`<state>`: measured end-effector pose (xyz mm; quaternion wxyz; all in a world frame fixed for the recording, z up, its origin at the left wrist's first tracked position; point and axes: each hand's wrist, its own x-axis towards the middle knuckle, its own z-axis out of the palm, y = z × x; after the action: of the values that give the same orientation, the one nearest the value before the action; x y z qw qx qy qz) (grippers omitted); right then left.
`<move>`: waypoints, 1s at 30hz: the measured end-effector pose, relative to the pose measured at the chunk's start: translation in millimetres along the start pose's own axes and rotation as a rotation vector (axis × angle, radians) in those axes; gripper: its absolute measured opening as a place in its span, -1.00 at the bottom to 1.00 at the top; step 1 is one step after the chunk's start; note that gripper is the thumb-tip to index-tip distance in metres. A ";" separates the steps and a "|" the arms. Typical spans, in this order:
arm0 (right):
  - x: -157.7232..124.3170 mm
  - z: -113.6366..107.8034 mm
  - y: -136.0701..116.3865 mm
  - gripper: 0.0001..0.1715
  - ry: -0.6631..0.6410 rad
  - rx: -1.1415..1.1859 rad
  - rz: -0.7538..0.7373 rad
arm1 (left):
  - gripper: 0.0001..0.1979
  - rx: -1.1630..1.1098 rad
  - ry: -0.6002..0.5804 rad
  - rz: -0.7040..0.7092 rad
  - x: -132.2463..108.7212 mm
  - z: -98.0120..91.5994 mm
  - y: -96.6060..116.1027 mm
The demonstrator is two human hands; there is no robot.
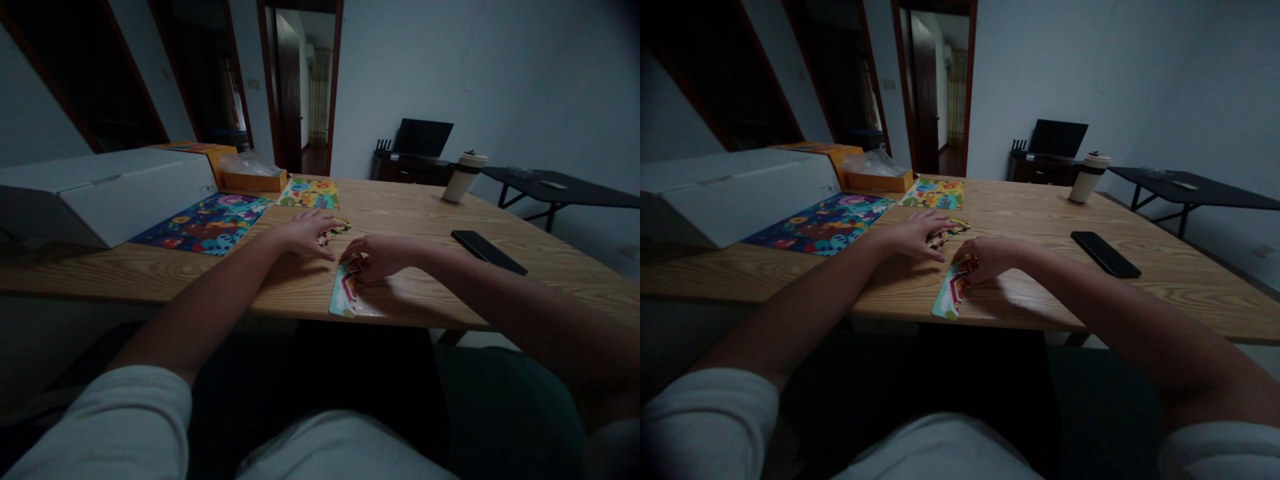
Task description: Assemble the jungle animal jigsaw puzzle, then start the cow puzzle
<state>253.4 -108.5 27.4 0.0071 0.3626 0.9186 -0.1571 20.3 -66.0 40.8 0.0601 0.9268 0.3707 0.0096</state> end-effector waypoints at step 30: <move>18.6 -35.0 47.8 -0.62 0.146 -0.137 0.425 | -0.33 -0.066 0.210 -0.023 -4.3 -8.2 -14.8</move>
<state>275.2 -53.1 44.8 -0.0020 0.5568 0.8283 -0.0628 6.5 -57.5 47.3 0.0516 0.9138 0.3851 0.1182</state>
